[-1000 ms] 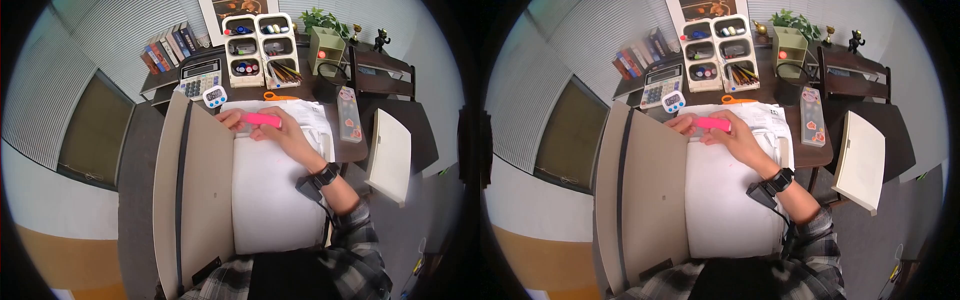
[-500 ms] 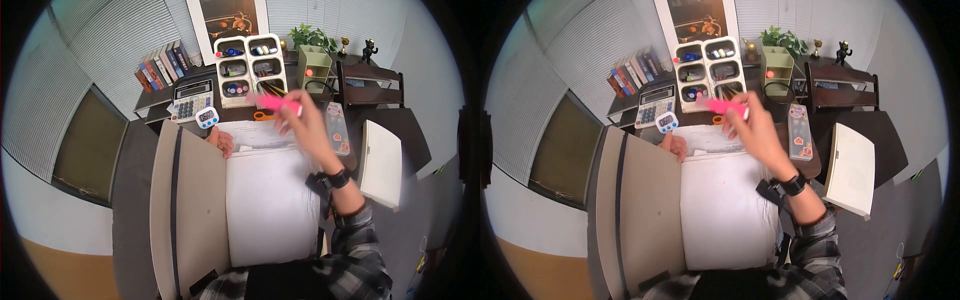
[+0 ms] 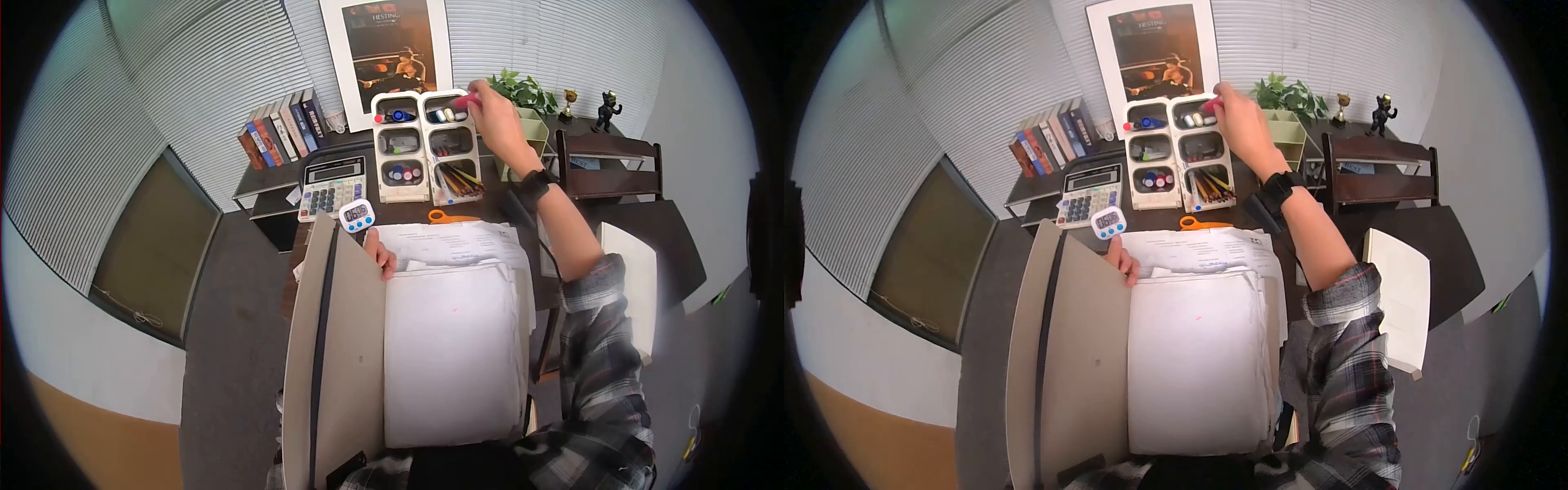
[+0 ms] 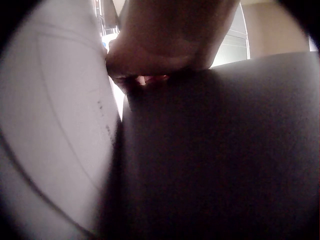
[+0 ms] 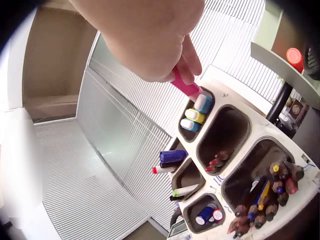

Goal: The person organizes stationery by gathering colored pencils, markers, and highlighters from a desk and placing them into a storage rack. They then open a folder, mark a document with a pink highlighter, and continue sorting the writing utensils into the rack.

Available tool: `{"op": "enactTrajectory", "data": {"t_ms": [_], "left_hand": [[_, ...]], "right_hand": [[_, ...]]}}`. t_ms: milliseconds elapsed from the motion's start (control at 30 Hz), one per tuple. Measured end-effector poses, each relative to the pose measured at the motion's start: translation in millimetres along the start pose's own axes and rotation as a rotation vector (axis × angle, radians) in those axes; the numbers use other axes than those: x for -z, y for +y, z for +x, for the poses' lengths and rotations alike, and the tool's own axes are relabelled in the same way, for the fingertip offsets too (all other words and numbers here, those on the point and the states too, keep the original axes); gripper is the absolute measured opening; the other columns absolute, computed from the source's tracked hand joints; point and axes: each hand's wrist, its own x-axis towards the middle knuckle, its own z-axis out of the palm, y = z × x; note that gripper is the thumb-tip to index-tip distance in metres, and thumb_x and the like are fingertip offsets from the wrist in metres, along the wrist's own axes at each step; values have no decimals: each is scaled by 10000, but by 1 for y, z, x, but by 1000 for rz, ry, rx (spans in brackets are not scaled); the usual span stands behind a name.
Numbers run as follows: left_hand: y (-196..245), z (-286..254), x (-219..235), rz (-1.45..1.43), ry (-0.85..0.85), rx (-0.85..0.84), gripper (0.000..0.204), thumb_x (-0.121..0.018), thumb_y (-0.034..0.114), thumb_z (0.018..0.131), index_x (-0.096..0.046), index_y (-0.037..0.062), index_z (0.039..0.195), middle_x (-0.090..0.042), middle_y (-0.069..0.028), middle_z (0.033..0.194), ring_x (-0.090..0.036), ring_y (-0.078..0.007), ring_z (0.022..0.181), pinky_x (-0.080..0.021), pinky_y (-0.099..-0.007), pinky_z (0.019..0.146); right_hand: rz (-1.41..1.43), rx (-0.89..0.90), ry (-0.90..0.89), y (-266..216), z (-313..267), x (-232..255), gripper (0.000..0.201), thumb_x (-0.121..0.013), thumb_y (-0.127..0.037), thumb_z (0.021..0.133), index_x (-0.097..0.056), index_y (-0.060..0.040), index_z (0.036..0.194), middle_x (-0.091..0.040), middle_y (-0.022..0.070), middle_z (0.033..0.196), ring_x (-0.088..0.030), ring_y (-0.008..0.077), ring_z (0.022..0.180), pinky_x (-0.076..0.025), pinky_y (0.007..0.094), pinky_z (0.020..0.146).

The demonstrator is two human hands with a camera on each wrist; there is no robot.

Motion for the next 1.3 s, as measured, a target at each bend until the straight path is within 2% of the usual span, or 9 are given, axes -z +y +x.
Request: {"op": "enactTrajectory", "data": {"t_ms": [200,300,467,633,800,900,967,1133,1300], "left_hand": [[-5,0,-1,-1,8,-9,592,-408,489,1038,-381,115,580,-542,-94,592,-418,-150,469,-319,-299,473],[-5,-1,0,18,12,-23,584,-410,469,1042,-378,117,578,-542,-91,590,-421,-150,478,-320,-296,475],[6,-10,-7,46,62,-1,564,-405,419,1054,-376,116,580,-560,-85,618,-415,-140,479,-336,-293,482],[1,-10,-8,37,86,-15,571,-411,450,1048,-376,124,581,-563,-80,631,-417,-136,480,-331,-292,468],[-8,0,-5,61,38,-31,587,-421,507,1034,-382,136,581,-555,-71,632,-422,-135,481,-315,-279,458],[4,-12,-18,92,80,-42,542,-464,417,1036,-390,113,594,-522,-61,604,-432,-125,479,-358,-279,479],[10,-23,-26,100,47,-178,520,-494,411,1027,-387,129,603,-472,-15,583,-407,-98,475,-345,-258,472],[-7,-1,-17,327,61,-91,575,-449,471,1034,-605,36,692,-595,-34,645,-500,-105,494,-386,-249,510],[2,-18,-34,783,-1,-425,504,-477,432,1022,-678,-14,905,-671,-164,806,-632,-259,763,-483,-351,738]], "right_hand": [[77,90,-88,25,-16,-22,367,-617,-38,858,-547,-11,1218,-639,241,1044,-621,419,966,-507,474,819],[31,47,-87,26,-27,-13,481,-705,-89,840,-541,-5,1283,-616,175,1171,-645,273,855,-529,375,810],[199,-165,-135,-43,-80,68,255,-649,-199,932,-612,13,1069,-668,144,826,-654,242,744,-516,355,694],[164,-615,-746,-97,-193,173,404,-623,-328,971,-622,6,743,-542,49,562,-498,109,522,-420,298,515],[372,-890,-1336,-95,-304,211,540,-628,-487,948,-652,40,1065,-701,96,872,-674,175,814,-532,304,696],[897,-1041,-1044,-121,-357,205,535,-655,-406,953,-600,64,1201,-689,82,1055,-650,158,944,-522,284,794],[1084,-1472,-817,-135,-363,204,499,-659,-279,964,-540,70,1301,-651,74,1182,-620,149,1036,-498,288,899],[1232,-1370,-651,-147,-370,205,446,-619,-243,995,-537,46,1324,-641,78,1207,-602,129,1069,-476,284,945],[1217,-1272,-597,-155,-363,207,403,-612,-228,1000,-555,17,1315,-652,58,1183,-608,109,1024,-497,275,892]]}}
